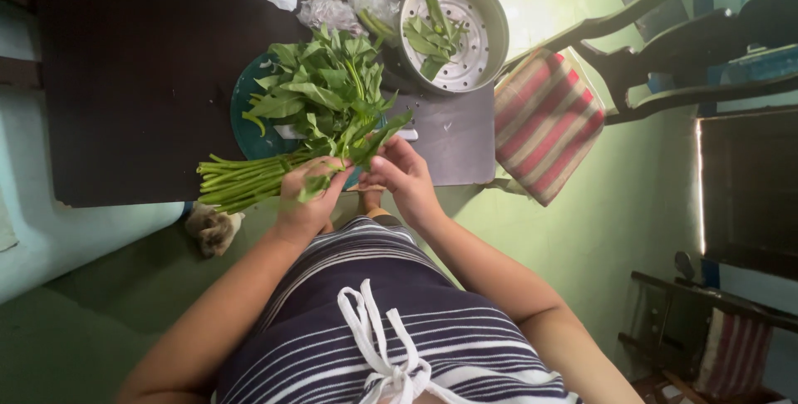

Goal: Picking leaves off a bunch of green leafy vegetables and placing them into a steamer tray.

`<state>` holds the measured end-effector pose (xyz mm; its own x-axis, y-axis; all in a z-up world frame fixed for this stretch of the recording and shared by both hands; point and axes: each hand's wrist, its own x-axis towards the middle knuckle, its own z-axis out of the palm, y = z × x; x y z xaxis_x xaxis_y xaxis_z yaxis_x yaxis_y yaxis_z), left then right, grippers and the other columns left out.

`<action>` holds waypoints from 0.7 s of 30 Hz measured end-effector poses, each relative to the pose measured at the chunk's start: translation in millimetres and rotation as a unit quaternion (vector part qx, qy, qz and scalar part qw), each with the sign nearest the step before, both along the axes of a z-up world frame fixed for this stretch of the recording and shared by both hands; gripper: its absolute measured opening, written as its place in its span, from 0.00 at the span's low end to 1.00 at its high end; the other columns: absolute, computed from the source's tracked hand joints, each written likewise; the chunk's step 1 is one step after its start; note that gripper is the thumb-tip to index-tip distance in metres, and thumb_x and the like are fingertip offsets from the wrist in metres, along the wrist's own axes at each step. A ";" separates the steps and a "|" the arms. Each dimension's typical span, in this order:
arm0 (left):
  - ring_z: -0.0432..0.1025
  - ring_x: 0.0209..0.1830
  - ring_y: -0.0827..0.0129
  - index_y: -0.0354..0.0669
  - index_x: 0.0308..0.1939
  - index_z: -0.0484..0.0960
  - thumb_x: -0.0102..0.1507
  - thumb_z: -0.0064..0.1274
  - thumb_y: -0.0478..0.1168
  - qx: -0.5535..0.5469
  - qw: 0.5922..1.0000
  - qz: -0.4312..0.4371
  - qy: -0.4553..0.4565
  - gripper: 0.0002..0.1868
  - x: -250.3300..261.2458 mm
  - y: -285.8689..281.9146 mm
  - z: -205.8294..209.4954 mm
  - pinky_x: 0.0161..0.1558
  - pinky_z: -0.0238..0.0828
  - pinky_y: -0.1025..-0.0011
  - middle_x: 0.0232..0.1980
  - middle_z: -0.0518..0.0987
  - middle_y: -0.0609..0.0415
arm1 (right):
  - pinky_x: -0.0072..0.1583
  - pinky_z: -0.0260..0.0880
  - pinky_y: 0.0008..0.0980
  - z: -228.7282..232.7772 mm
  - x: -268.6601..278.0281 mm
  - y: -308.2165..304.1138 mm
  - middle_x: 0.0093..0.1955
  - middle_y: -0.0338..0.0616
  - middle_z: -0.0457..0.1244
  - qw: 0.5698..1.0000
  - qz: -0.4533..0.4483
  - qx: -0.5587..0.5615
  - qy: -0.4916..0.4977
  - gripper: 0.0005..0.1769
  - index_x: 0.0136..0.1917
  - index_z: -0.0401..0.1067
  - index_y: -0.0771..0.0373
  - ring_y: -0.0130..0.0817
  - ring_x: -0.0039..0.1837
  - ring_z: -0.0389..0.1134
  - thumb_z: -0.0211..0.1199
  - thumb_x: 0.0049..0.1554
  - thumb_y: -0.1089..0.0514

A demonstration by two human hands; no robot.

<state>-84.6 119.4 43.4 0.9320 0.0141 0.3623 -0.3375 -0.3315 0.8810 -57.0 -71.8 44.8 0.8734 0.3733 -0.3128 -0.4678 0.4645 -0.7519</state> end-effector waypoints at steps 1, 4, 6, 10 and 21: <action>0.81 0.42 0.57 0.35 0.41 0.80 0.63 0.62 0.30 -0.001 1.000 -0.003 0.000 0.06 -1.6 0.7 2.7 0.44 0.78 0.67 0.43 0.84 0.47 | 0.54 0.77 0.34 -3.2 -1.1 0.8 0.51 0.44 0.69 1.000 -0.003 -0.001 0.000 0.16 0.65 0.68 0.66 0.32 0.50 0.72 0.57 0.64 0.63; 0.81 0.41 0.56 0.35 0.42 0.81 0.62 0.62 0.28 0.007 1.000 -0.018 0.003 0.06 -3.3 2.3 6.0 0.43 0.77 0.66 0.42 0.84 0.46 | 0.51 0.77 0.34 -5.1 -0.9 3.7 0.51 0.43 0.66 0.994 -0.043 -0.099 -0.028 0.15 0.64 0.67 0.69 0.32 0.48 0.71 0.62 0.66 0.68; 0.81 0.43 0.56 0.35 0.42 0.81 0.62 0.62 0.29 0.017 1.000 -0.006 0.020 0.07 -5.0 2.7 0.9 0.44 0.77 0.66 0.43 0.84 0.46 | 0.49 0.76 0.30 3.6 1.0 6.5 0.51 0.43 0.68 0.995 -0.040 -0.088 -0.001 0.18 0.66 0.68 0.66 0.30 0.46 0.71 0.60 0.62 0.68; 0.81 0.44 0.59 0.36 0.45 0.82 0.64 0.61 0.29 -0.007 1.000 -0.012 0.007 0.07 -7.4 5.4 -6.3 0.48 0.78 0.67 0.45 0.85 0.48 | 0.50 0.76 0.31 5.5 -2.8 11.1 0.53 0.43 0.68 0.994 -0.073 -0.077 0.002 0.19 0.66 0.69 0.67 0.28 0.50 0.71 0.58 0.61 0.70; 0.82 0.39 0.74 0.35 0.44 0.86 0.63 0.63 0.34 -0.096 0.982 -0.009 0.163 0.08 -0.4 10.9 -14.0 0.44 0.77 0.74 0.41 0.87 0.52 | 0.57 0.70 0.30 -35.6 -2.6 3.7 0.52 0.41 0.68 0.996 -0.007 -0.081 -0.048 0.22 0.66 0.71 0.66 0.27 0.53 0.70 0.62 0.58 0.71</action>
